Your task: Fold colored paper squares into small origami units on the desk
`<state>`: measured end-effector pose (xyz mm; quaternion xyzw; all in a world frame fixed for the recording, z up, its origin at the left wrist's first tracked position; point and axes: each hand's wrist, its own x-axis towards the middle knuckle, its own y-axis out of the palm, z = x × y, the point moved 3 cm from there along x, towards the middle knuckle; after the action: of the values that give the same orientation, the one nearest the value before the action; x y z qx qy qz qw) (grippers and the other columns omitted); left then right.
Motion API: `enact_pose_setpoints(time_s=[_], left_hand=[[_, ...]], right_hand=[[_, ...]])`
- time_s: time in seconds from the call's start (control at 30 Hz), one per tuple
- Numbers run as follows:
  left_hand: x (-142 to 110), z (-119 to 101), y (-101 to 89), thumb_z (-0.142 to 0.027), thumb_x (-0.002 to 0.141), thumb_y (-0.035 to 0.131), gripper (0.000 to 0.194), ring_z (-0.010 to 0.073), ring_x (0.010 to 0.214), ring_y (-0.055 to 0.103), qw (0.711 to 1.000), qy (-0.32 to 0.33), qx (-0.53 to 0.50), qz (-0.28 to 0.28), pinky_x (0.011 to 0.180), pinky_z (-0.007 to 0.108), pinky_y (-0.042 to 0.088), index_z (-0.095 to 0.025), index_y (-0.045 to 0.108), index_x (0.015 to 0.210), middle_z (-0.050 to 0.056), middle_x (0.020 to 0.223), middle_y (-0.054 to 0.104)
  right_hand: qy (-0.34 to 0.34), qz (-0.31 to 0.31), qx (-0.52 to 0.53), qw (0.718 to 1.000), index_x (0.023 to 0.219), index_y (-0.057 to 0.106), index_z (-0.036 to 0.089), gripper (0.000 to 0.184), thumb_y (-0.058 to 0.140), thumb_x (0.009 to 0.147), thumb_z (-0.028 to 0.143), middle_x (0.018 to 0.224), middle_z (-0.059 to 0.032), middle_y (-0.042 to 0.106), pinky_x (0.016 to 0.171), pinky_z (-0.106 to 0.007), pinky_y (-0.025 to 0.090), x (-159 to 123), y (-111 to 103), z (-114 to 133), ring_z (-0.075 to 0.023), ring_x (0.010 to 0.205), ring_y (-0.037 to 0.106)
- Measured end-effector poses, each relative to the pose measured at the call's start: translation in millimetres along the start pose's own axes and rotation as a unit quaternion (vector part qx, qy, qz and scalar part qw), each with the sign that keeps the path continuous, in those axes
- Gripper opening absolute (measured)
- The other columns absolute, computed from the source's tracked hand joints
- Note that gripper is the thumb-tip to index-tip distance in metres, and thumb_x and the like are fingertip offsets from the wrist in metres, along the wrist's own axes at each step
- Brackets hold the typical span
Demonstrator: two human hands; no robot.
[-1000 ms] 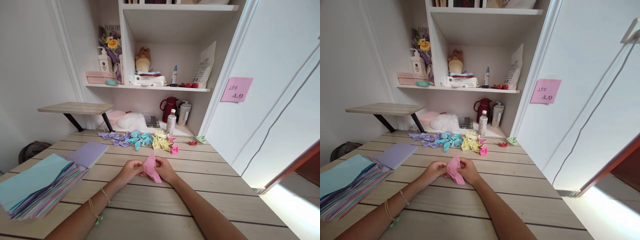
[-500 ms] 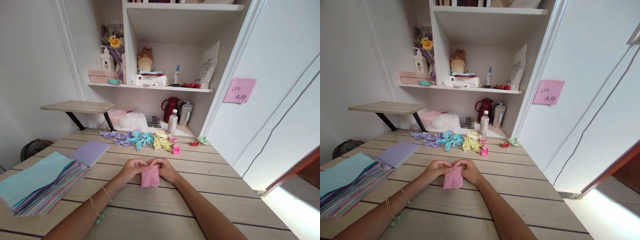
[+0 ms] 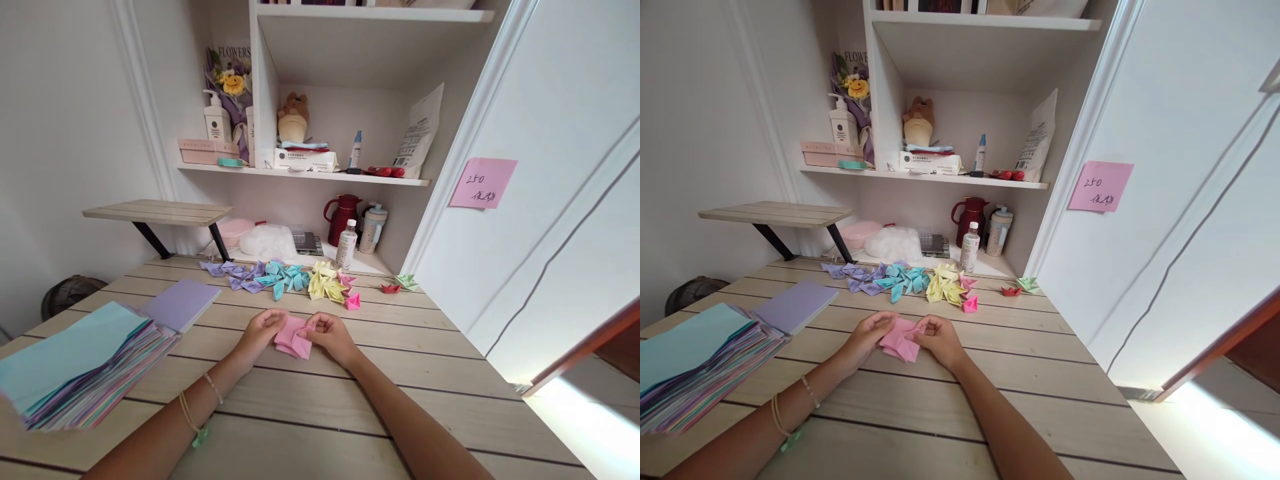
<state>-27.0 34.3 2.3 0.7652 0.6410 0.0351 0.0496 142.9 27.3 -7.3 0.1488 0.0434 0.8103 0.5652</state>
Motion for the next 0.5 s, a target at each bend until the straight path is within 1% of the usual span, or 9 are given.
enact_pose_setpoints(time_s=[0.1,0.17,0.2,0.27,0.3,0.37,0.43,0.5], left_hand=[[-2.0,-0.2,4.0,-0.035,0.061,0.072,0.052,0.0158,0.065,0.063,0.998,-0.030,-0.010,0.060,0.062,0.026,0.048,-0.016,0.054,0.106,0.006,0.077,0.068],[-2.3,-0.5,4.5,-0.034,0.061,0.072,0.052,0.0145,0.062,0.063,0.997,-0.025,-0.008,0.069,0.060,0.026,0.047,-0.018,0.052,0.107,0.004,0.074,0.068],[-2.0,-0.8,4.0,-0.034,0.061,0.072,0.049,0.0132,0.059,0.062,0.998,-0.015,-0.002,0.063,0.058,0.024,0.046,-0.018,0.053,0.103,0.003,0.073,0.068],[-1.3,-1.9,3.4,-0.033,0.060,0.073,0.038,0.0112,0.055,0.059,0.999,0.013,0.015,0.050,0.054,0.022,0.044,-0.015,0.058,0.090,0.003,0.069,0.066],[-1.2,-2.6,3.7,-0.034,0.059,0.073,0.033,0.0112,0.056,0.059,0.998,0.027,0.026,0.050,0.055,0.021,0.044,-0.014,0.060,0.082,0.003,0.069,0.066],[-1.5,-3.5,5.9,-0.035,0.061,0.071,0.027,0.0129,0.063,0.060,0.995,0.044,0.046,0.071,0.059,0.022,0.044,-0.012,0.063,0.072,0.004,0.069,0.066],[-2.3,-2.5,8.2,-0.035,0.064,0.069,0.026,0.0145,0.068,0.060,0.993,0.038,0.058,0.096,0.063,0.023,0.045,-0.011,0.065,0.072,0.005,0.072,0.067],[-2.7,0.2,9.2,-0.033,0.063,0.071,0.026,0.0150,0.068,0.061,0.992,0.021,0.058,0.106,0.063,0.024,0.046,-0.011,0.064,0.075,0.005,0.073,0.068]], right_hand=[[-0.010,-0.041,-0.002,0.999,0.069,0.059,0.016,0.026,0.078,0.054,0.026,0.067,-0.0006,0.065,0.062,-0.025,0.047,1.5,-1.8,0.7,-0.0130,0.062,0.060],[-0.008,-0.044,-0.012,0.999,0.070,0.059,0.016,0.028,0.078,0.054,0.029,0.066,0.0001,0.064,0.059,-0.025,0.047,1.7,-1.7,1.3,-0.0127,0.060,0.058],[-0.006,-0.038,-0.018,0.999,0.069,0.059,0.016,0.028,0.078,0.054,0.031,0.065,0.0003,0.063,0.058,-0.025,0.047,1.7,-1.2,1.5,-0.0123,0.059,0.057],[-0.004,-0.028,-0.032,0.999,0.067,0.058,0.016,0.028,0.077,0.055,0.032,0.062,0.0015,0.060,0.055,-0.023,0.044,1.6,-0.6,1.5,-0.0108,0.057,0.054],[-0.006,-0.031,-0.038,0.999,0.065,0.057,0.016,0.028,0.076,0.056,0.033,0.060,0.0025,0.058,0.052,-0.022,0.042,1.7,-0.9,1.4,-0.0098,0.055,0.052],[-0.014,-0.051,-0.049,0.997,0.063,0.054,0.015,0.029,0.075,0.058,0.035,0.056,0.0043,0.053,0.048,-0.020,0.037,1.9,-2.8,1.3,-0.0078,0.050,0.047],[-0.023,-0.077,-0.055,0.995,0.067,0.051,0.017,0.032,0.075,0.059,0.036,0.052,0.0059,0.050,0.044,-0.018,0.032,2.1,-5.1,1.6,-0.0067,0.047,0.043],[-0.033,-0.087,-0.058,0.994,0.073,0.048,0.018,0.034,0.074,0.060,0.037,0.050,0.0071,0.048,0.042,-0.018,0.028,2.1,-5.9,2.7,-0.0065,0.044,0.040]])
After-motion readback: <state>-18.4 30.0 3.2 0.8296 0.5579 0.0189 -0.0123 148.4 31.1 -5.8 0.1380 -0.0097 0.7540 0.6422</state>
